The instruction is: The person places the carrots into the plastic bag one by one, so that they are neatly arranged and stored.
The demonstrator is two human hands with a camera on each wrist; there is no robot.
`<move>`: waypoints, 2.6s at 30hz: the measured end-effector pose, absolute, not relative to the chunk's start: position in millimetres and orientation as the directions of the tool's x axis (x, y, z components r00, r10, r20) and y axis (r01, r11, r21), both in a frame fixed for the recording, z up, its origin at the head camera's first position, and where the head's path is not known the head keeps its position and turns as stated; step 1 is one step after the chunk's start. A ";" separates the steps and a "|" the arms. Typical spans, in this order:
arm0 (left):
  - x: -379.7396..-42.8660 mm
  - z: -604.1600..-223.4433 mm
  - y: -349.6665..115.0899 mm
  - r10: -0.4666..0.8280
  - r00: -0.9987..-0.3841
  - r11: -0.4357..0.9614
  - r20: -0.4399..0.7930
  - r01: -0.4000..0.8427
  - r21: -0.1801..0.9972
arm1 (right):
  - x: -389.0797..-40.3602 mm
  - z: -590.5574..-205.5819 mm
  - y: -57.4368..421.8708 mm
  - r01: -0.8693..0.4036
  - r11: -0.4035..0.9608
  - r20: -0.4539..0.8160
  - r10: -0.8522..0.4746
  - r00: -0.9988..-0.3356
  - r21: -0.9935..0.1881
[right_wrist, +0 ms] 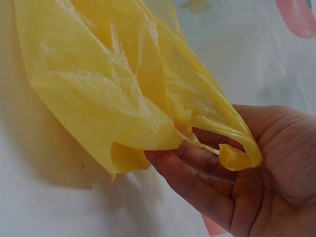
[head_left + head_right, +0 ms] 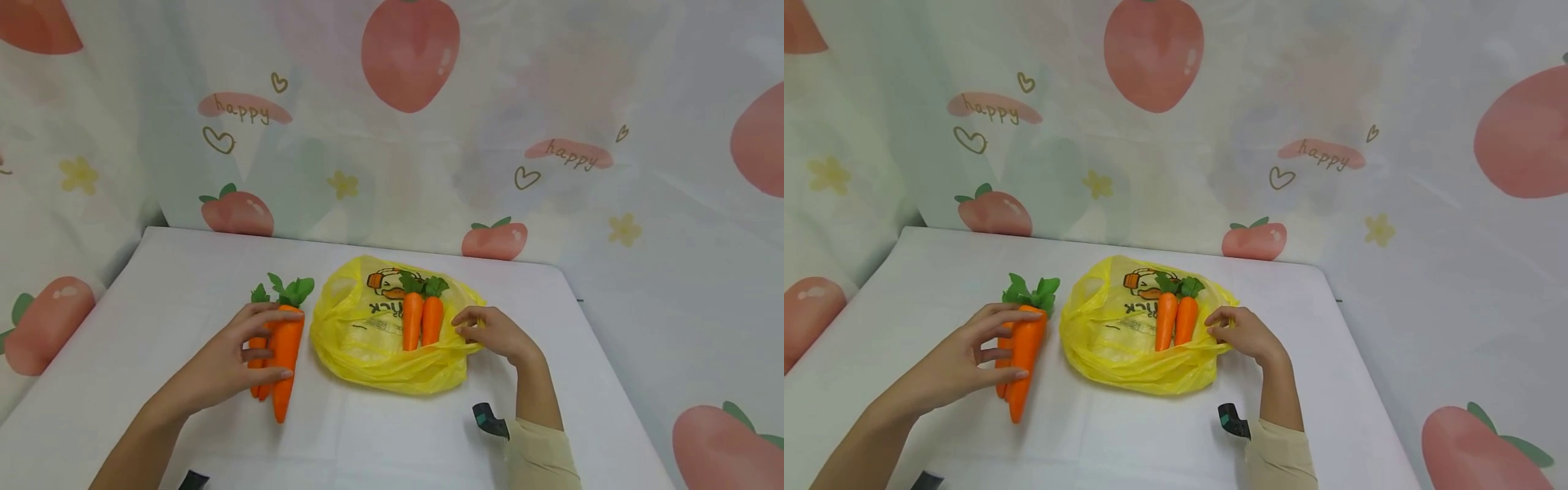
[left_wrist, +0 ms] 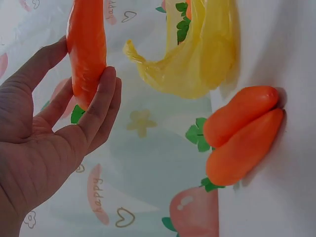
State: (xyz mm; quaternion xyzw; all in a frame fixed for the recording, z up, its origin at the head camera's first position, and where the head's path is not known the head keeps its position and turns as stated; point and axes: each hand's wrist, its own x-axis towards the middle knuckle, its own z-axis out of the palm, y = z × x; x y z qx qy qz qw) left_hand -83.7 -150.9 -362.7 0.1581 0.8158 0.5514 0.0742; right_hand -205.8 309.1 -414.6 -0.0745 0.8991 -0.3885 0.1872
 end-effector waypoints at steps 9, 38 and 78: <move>-86.2 -357.7 -136.4 0.359 -0.933 0.339 0.033 0.163 0.926 | -205.4 -414.5 310.0 0.019 0.686 -0.283 -0.275 -0.919 -0.728; -99.2 -349.1 -78.3 0.502 -0.863 0.278 0.058 0.225 0.934 | -206.4 -415.8 309.7 0.009 0.686 -0.275 -0.280 -0.920 -0.728; -139.3 -385.0 -24.4 0.487 -0.873 0.271 -0.038 0.110 0.956 | -205.7 -412.9 309.8 -0.010 0.688 -0.263 -0.290 -0.920 -0.725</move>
